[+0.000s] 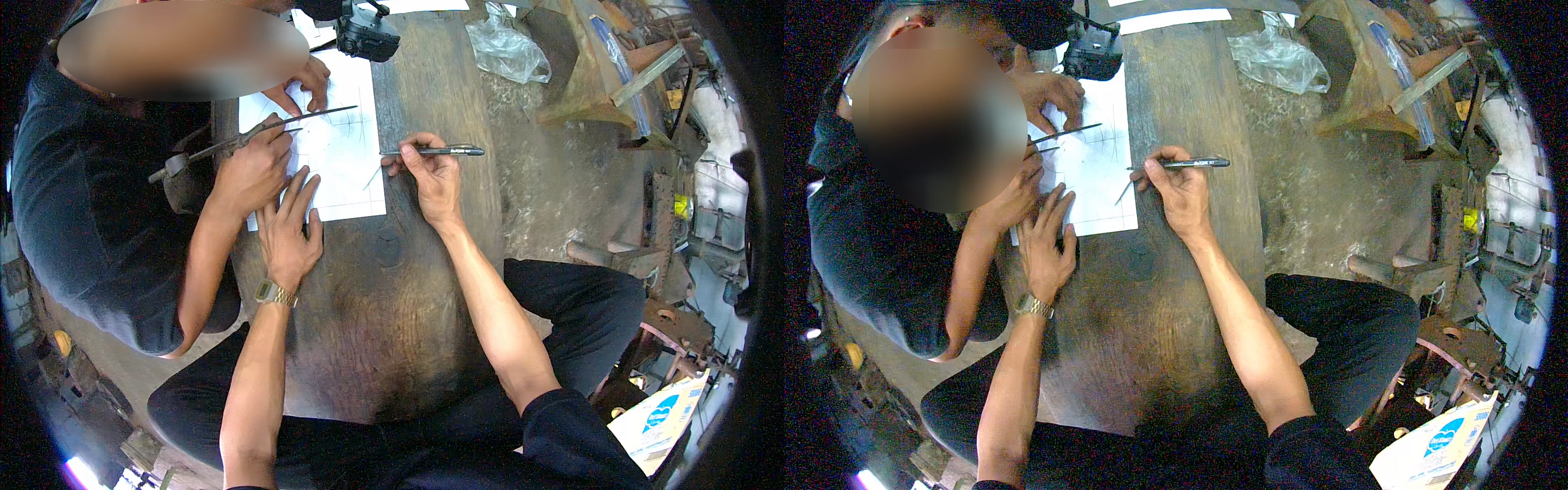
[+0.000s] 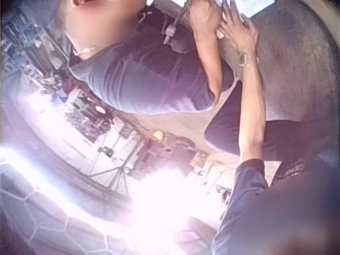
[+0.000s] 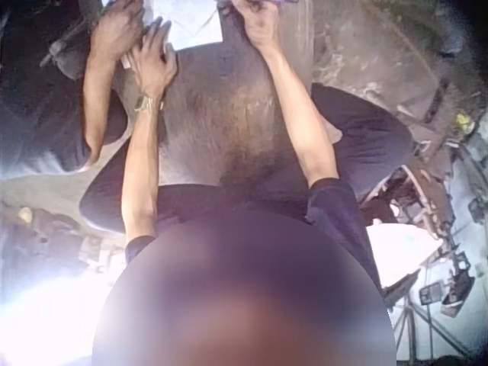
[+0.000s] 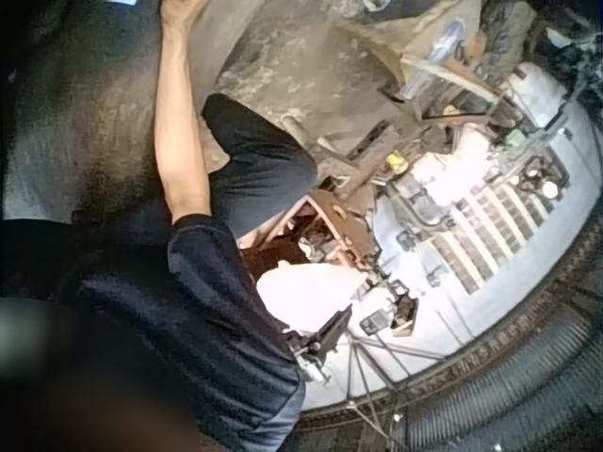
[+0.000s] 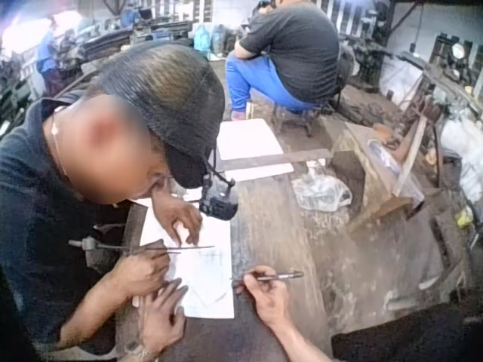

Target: The person sits cross-legged on the floor and uses a pen, caliper, and compass to draw technical diagrams on a piece of paper. They measure and mark lines, draw arcs, and collaborate with a coworker who also draws on the paper.

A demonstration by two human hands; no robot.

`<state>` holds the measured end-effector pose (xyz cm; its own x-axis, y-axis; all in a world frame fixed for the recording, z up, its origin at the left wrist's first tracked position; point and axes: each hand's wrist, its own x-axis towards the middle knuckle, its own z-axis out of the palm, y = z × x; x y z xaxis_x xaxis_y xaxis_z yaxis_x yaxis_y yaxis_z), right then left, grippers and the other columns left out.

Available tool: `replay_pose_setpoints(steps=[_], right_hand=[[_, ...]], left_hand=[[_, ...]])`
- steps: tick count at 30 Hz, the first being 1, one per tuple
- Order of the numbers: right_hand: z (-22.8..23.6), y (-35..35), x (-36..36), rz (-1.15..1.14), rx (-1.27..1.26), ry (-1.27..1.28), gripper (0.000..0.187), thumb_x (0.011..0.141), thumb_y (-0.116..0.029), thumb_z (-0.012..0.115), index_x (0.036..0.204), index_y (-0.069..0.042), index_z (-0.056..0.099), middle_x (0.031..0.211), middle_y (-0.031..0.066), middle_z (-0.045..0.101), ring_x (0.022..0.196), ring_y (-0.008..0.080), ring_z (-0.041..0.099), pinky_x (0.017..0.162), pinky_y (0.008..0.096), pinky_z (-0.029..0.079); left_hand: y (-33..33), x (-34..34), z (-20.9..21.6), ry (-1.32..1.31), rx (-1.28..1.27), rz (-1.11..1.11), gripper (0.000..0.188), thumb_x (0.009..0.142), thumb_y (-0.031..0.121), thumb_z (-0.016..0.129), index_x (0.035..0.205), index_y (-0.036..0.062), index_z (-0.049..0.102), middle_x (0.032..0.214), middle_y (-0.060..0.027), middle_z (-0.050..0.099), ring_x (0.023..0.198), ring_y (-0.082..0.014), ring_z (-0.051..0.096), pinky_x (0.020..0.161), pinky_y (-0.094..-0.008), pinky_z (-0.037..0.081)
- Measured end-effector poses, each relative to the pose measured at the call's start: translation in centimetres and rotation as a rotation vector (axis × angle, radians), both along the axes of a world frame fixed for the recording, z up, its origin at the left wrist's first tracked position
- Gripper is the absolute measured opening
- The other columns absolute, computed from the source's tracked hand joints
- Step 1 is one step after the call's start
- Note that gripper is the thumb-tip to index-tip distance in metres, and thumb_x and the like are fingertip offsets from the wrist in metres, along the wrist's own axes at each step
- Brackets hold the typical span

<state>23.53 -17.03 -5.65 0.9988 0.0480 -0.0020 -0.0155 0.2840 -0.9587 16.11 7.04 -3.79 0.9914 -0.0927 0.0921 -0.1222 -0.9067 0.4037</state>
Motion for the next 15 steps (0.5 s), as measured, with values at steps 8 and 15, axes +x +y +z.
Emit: replay_pose_setpoints(steps=[8, 15], right_hand=[[-0.02, 0.28, -0.15, -0.004, 0.016, -0.023, 0.019, 0.103, -0.011, 0.065, 0.116, 0.002, 0.060, 0.102, 0.0117, 0.069, 0.093, 0.0206, 0.072, 0.076, 0.0305, 0.058], [0.07, 0.22, -0.21, 0.006, -0.003, -0.019, 0.020, 0.103, -0.013, 0.066, 0.116, 0.001, 0.060, 0.101, 0.0109, 0.070, 0.093, 0.0188, 0.071, 0.076, 0.0300, 0.057]], left_hand=[[-0.06, -0.03, 0.16, -0.005, 0.010, -0.004, 0.050, 0.094, 0.015, 0.059, 0.144, 0.0199, 0.061, 0.157, -0.0020, 0.051, 0.138, -0.0393, 0.046, 0.123, -0.0523, 0.028], [-0.08, -0.04, 0.23, -0.013, -0.001, -0.005, 0.050, 0.093, 0.014, 0.059, 0.143, 0.0203, 0.061, 0.157, -0.0012, 0.051, 0.136, -0.0380, 0.048, 0.122, -0.0517, 0.029]])
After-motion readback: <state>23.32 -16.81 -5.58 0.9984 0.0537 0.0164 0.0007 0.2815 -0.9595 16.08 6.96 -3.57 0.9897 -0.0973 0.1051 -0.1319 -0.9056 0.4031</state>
